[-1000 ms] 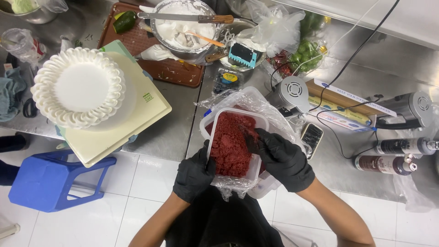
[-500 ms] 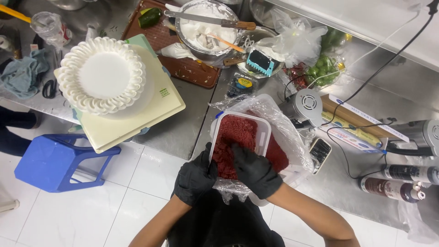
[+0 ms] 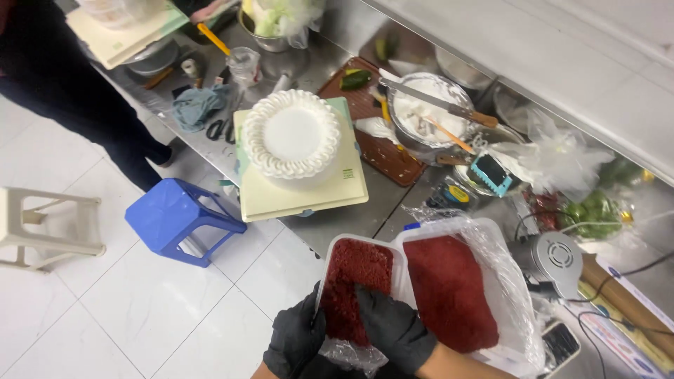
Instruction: Transferring red velvet cake crumbs from a large plastic container into a smaller one using a plastic scraper.
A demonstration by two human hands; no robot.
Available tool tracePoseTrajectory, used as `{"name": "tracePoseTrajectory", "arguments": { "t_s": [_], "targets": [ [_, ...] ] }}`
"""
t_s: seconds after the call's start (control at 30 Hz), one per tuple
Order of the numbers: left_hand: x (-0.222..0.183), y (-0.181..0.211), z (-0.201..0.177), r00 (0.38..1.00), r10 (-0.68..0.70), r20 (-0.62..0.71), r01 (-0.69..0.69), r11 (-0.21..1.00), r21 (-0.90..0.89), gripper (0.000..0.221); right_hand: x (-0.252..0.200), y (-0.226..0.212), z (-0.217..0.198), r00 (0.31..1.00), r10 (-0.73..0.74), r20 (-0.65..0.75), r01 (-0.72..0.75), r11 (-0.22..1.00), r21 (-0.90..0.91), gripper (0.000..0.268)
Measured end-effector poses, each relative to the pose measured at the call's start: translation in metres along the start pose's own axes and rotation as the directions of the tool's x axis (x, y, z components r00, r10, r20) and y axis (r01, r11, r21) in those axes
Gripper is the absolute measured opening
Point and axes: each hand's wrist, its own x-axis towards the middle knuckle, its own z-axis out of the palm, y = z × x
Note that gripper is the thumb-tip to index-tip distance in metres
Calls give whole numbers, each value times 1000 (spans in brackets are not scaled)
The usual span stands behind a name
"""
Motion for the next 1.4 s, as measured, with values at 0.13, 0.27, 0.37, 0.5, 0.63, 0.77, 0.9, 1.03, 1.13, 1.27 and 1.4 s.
{"name": "tracePoseTrajectory", "arguments": {
  "t_s": [0.13,0.27,0.37,0.5,0.63,0.77,0.9,1.03,1.13,1.27,1.4],
  "targets": [
    [-14,-26,10,978,-204,45,204,979,6,64,18,16,40,999,-25,26,25,1000,-9,50],
    [-11,-64,39,978,-209,-12,210,975,73,59,44,39,94,994,-67,88,63,997,40,37],
    [7,-93,63,972,-231,-37,234,967,103,52,58,47,101,990,-20,139,15,999,39,38],
    [42,-142,106,985,-169,-26,170,984,53,40,75,62,101,1000,4,10,-5,998,62,51],
    [72,-168,135,992,-122,-40,124,991,53,28,92,124,162,989,139,-46,-137,989,53,25],
    [103,-141,117,995,-88,-41,87,996,-27,38,83,98,98,960,124,-253,-124,992,15,40],
    [126,-135,115,992,-125,24,125,992,4,44,77,106,95,917,129,-377,-102,991,91,44],
    [134,-160,135,999,-1,-37,1,1000,-3,40,82,131,128,921,198,-337,-174,980,100,43],
    [119,-136,125,997,-79,21,79,997,3,53,75,122,99,896,237,-376,-200,970,136,37],
    [85,-57,109,1000,-14,-20,16,994,110,68,39,107,16,838,502,-214,-160,600,784,41],
    [69,93,59,899,433,-59,-430,852,-298,61,-35,117,-32,767,610,-201,20,290,957,39]
  ]
}}
